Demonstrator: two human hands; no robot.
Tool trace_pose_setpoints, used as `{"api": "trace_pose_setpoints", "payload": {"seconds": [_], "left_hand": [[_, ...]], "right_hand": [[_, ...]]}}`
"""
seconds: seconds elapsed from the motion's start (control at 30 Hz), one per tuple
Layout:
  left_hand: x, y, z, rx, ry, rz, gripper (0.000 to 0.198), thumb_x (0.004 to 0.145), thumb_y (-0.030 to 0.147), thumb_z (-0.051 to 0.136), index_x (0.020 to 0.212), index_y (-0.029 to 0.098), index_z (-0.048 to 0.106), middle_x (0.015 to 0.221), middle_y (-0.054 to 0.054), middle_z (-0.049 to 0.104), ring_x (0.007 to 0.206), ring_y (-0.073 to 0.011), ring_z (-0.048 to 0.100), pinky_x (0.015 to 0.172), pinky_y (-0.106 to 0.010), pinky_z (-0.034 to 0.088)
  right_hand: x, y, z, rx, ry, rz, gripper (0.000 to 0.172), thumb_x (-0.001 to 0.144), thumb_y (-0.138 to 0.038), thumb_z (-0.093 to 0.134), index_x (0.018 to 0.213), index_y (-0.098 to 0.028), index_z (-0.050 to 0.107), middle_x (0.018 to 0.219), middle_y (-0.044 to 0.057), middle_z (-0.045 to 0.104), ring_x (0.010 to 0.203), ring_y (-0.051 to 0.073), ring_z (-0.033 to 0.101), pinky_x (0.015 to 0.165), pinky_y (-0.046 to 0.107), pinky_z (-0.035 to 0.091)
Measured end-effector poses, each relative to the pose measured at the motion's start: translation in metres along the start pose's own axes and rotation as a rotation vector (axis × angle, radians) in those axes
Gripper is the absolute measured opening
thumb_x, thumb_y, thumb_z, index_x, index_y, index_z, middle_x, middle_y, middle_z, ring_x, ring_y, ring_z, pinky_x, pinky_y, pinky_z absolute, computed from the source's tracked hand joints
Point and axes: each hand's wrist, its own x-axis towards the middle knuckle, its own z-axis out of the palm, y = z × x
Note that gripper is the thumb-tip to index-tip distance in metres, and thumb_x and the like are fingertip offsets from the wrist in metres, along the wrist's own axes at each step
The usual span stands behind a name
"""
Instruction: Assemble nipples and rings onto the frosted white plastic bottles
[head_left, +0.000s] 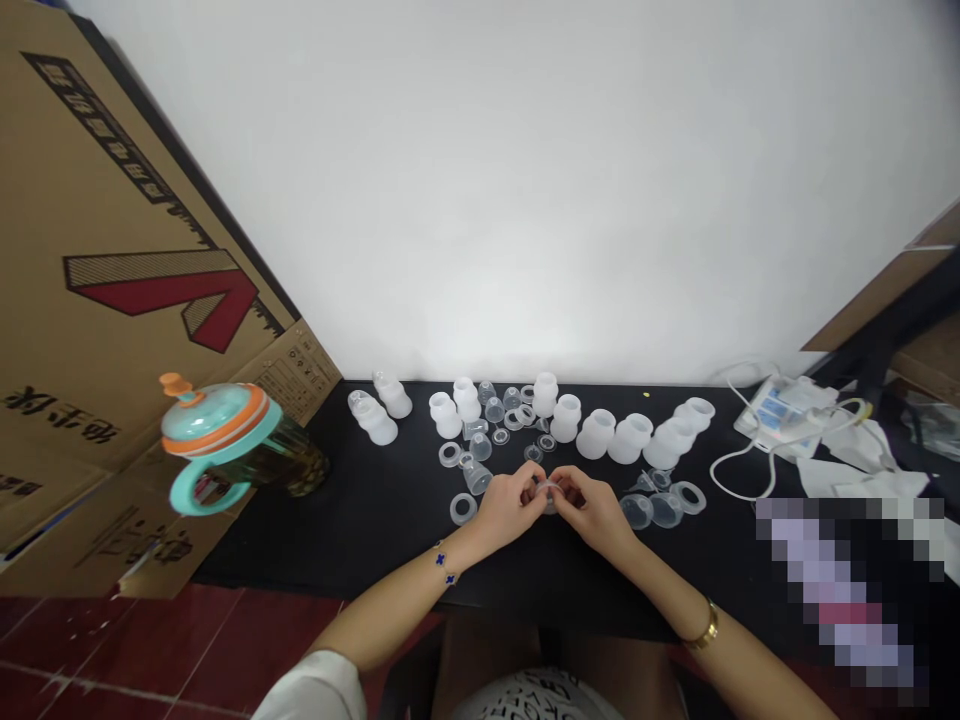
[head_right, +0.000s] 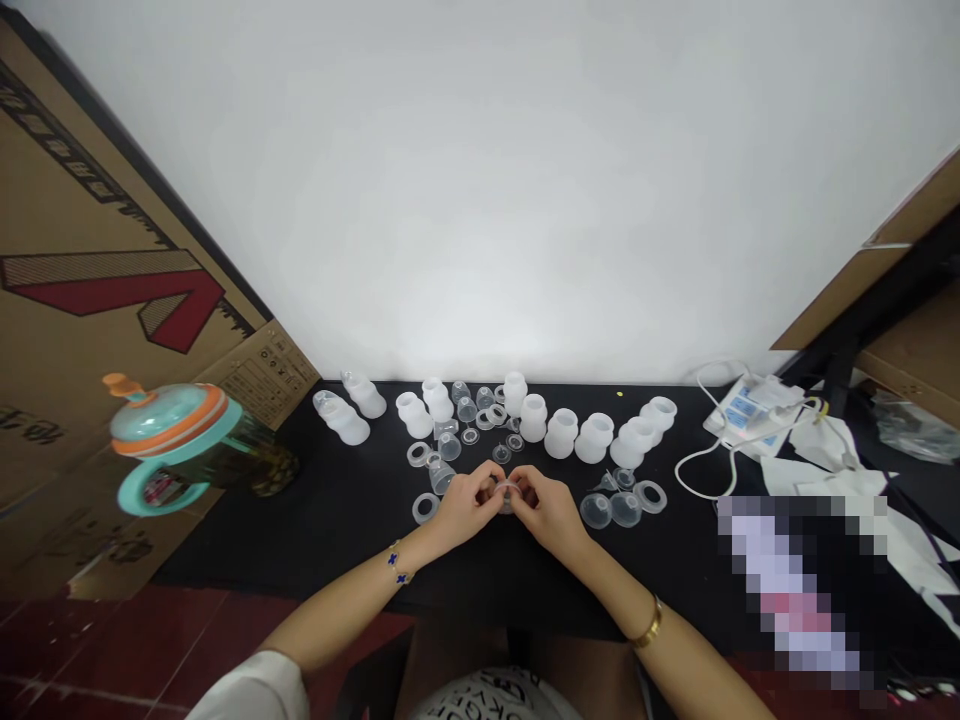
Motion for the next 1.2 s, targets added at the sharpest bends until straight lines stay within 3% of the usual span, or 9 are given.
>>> {"api": "trace_pose_setpoints", "payload": {"seconds": [0.23, 0.4, 0.57, 0.77, 0.97, 1.2], "left_hand": [[0.0009, 0.0031, -0.0029, -0.002, 0.000, -0.010, 0.006, 0.091, 0.027, 0.054, 0.093, 0.022, 0.057, 0.054, 0.008, 0.050, 0.048, -0.0110, 0.048, 0.053, -0.022, 0.029], [0.0008, 0.0040, -0.0046, -0.116, 0.045, -0.075, 0.013, 0.097, 0.035, 0.047, 0.099, 0.023, 0.052, 0.054, 0.008, 0.052, 0.046, -0.0115, 0.048, 0.050, -0.021, 0.030], [0.0019, 0.0030, -0.0049, -0.075, 0.043, -0.080, 0.013, 0.096, 0.034, 0.048, 0.102, 0.023, 0.052, 0.052, 0.009, 0.052, 0.044, -0.0120, 0.049, 0.049, -0.021, 0.030], [0.0022, 0.0033, -0.0045, -0.023, -0.027, -0.076, 0.011, 0.095, 0.032, 0.049, 0.098, 0.023, 0.054, 0.055, 0.007, 0.061, 0.052, -0.0145, 0.063, 0.052, -0.022, 0.036], [0.0005, 0.0025, -0.0038, -0.114, -0.028, -0.070, 0.015, 0.098, 0.037, 0.047, 0.102, 0.022, 0.052, 0.060, 0.005, 0.068, 0.053, -0.0143, 0.065, 0.055, -0.022, 0.040], [-0.0003, 0.0044, -0.0053, -0.095, -0.055, -0.056, 0.010, 0.096, 0.030, 0.048, 0.100, 0.022, 0.052, 0.057, 0.006, 0.063, 0.052, -0.0137, 0.062, 0.054, -0.021, 0.037]], "right_hand": [[-0.0005, 0.0006, 0.0019, -0.033, 0.025, -0.016, 0.015, 0.095, -0.034, 0.052, 0.100, -0.023, 0.059, 0.071, -0.001, 0.066, 0.057, 0.016, 0.059, 0.053, 0.025, 0.042], [0.0011, -0.0030, 0.0002, 0.032, 0.037, 0.003, 0.026, 0.096, -0.039, 0.052, 0.117, -0.023, 0.055, 0.083, 0.001, 0.070, 0.058, 0.015, 0.060, 0.054, 0.025, 0.045], [0.0017, -0.0047, -0.0010, 0.025, 0.024, 0.014, 0.023, 0.097, -0.037, 0.050, 0.111, -0.022, 0.059, 0.083, 0.002, 0.071, 0.059, 0.016, 0.061, 0.055, 0.026, 0.046], [0.0016, -0.0032, -0.0006, -0.014, 0.041, -0.051, 0.025, 0.096, -0.035, 0.049, 0.106, -0.022, 0.068, 0.093, 0.005, 0.073, 0.068, 0.018, 0.063, 0.062, 0.028, 0.049], [0.0016, -0.0048, -0.0005, 0.015, 0.030, -0.008, 0.022, 0.097, -0.039, 0.050, 0.104, -0.022, 0.063, 0.080, 0.002, 0.070, 0.060, 0.017, 0.060, 0.055, 0.026, 0.045], [0.0014, -0.0045, 0.0005, 0.019, 0.011, -0.007, 0.016, 0.096, -0.035, 0.052, 0.097, -0.022, 0.061, 0.075, 0.000, 0.068, 0.060, 0.016, 0.060, 0.055, 0.025, 0.043]]}}
